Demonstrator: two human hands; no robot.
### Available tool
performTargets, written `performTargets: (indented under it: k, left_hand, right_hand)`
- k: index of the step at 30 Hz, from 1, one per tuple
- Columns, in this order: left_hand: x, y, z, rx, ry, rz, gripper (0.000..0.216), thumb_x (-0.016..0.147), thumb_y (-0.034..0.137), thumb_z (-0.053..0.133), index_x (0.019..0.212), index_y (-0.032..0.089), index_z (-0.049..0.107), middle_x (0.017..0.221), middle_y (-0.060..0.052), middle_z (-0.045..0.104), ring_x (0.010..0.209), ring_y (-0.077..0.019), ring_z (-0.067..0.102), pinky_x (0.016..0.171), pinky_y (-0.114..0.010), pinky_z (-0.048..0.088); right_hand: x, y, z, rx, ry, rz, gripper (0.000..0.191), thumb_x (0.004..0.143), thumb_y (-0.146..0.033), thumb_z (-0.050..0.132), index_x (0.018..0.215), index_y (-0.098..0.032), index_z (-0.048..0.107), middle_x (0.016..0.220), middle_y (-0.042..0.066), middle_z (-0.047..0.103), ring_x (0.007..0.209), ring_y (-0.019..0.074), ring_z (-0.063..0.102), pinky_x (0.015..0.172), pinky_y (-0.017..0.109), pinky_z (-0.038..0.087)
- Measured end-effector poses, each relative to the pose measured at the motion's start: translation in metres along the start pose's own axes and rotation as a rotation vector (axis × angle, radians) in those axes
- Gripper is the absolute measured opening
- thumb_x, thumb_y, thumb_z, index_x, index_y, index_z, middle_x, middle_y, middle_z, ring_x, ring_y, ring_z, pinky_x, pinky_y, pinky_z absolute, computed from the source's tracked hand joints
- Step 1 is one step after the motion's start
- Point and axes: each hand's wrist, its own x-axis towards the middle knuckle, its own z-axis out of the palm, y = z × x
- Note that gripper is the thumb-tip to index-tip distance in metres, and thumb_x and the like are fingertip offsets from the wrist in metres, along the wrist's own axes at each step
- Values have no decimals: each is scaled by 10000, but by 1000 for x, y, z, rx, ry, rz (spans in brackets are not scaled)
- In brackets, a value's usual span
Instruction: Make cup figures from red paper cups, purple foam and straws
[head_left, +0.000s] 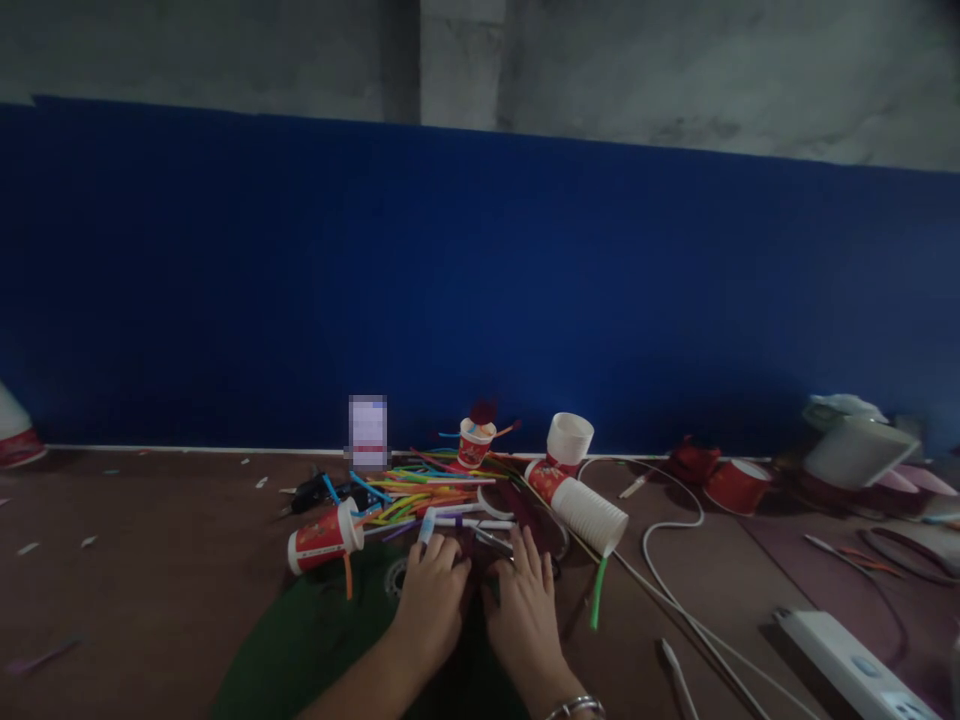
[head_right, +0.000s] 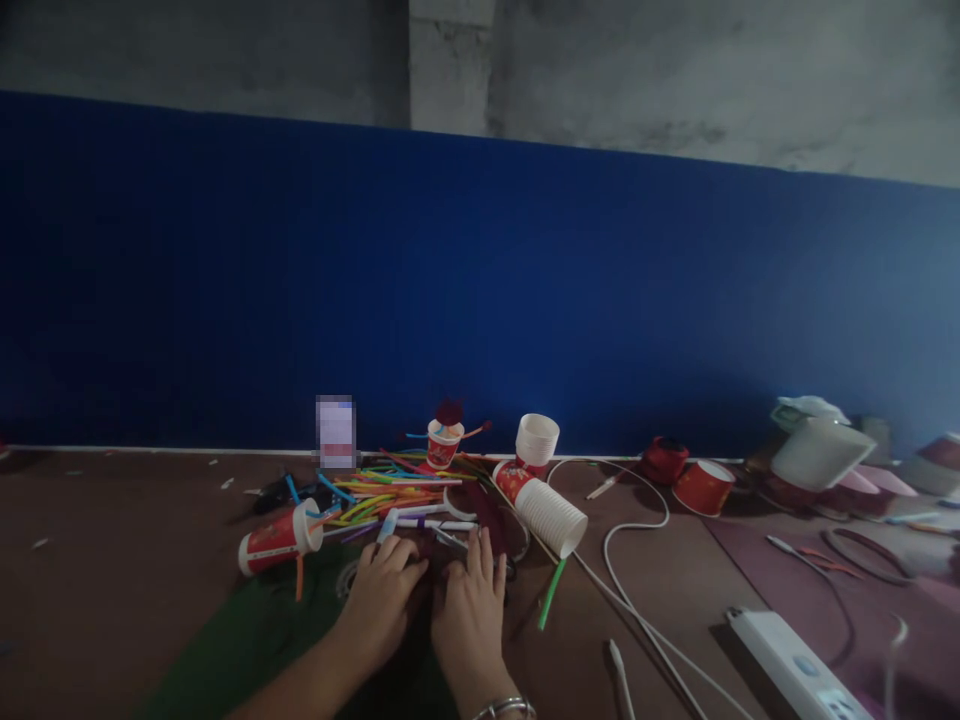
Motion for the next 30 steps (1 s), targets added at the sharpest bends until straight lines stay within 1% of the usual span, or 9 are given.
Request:
performTargets:
  k: [4,8,15,20,22,25,26,28,30]
  left_hand:
    - [-1,3,-2,4,-34,-1,281,855,156,411,999,211,647,1044,-87,612,1030,-274,500,860,-455,358]
    - [-2,2,0,-12,-18,-7,278,842,148,429,1009,217,641,1030,-82,617,1022,-268,504,858,-453,349]
    - [0,-4,0,-12,45,0,230,854,214,461,965,226,662,1014,-87,603,1022,-267,499,856,-453,320]
    - [2,-7,1,-17,79,18,199,848,232,484,929,237,665,1001,-67,613,1009,-262,505,858,-446,319]
    - [1,-7,1,-53,116,16,204,833,233,505,981,241,646,1034,-63,615,1017,-257,498,869,-439,321]
    - [0,-5,0,-140,196,88,398,805,268,553,1201,233,532,1172,-76,586,1091,-255,456,922,-430,305]
    - [0,-5,0,-166,206,131,430,803,276,561,1228,234,511,1179,-74,589,1093,-250,454,933,-426,300]
    - [1,-4,0,-200,193,197,327,813,262,556,1139,251,576,1064,-48,645,1017,-227,493,922,-414,305]
    - [3,-6,-2,-210,183,208,182,844,221,516,964,256,648,881,-16,679,899,-197,525,893,-402,312]
  right_hand:
    - [-1,-2,2,-10,-9,-24,279,818,-98,410,898,-135,674,1432,168,372,1368,303,226,1090,534,148]
    - [1,-4,0,-4,-44,26,251,808,-122,444,906,-130,675,1414,183,399,1355,312,259,1082,509,196]
    - [6,6,-12,46,3,25,203,760,-118,493,747,-201,677,1351,99,502,1334,297,303,1073,537,179]
    - [12,19,-20,119,-67,16,145,721,-152,554,692,-212,682,1288,74,563,1300,297,354,1069,543,166]
    - [15,21,-23,147,-61,18,139,719,-152,563,679,-212,682,1270,71,576,1291,295,367,1066,535,180]
    - [18,20,-27,208,-47,16,140,717,-156,573,638,-204,678,1268,80,573,1283,293,376,1055,501,235]
    - [19,20,-28,239,-53,1,144,718,-154,573,632,-200,679,1266,85,573,1275,286,388,1049,474,264]
    - [21,19,-30,286,-62,-52,148,725,-146,568,648,-192,685,1263,92,572,1262,270,406,1036,426,303]
    - [23,21,-32,278,-42,-95,154,736,-132,557,675,-189,687,1272,96,564,1268,266,395,1041,421,295]
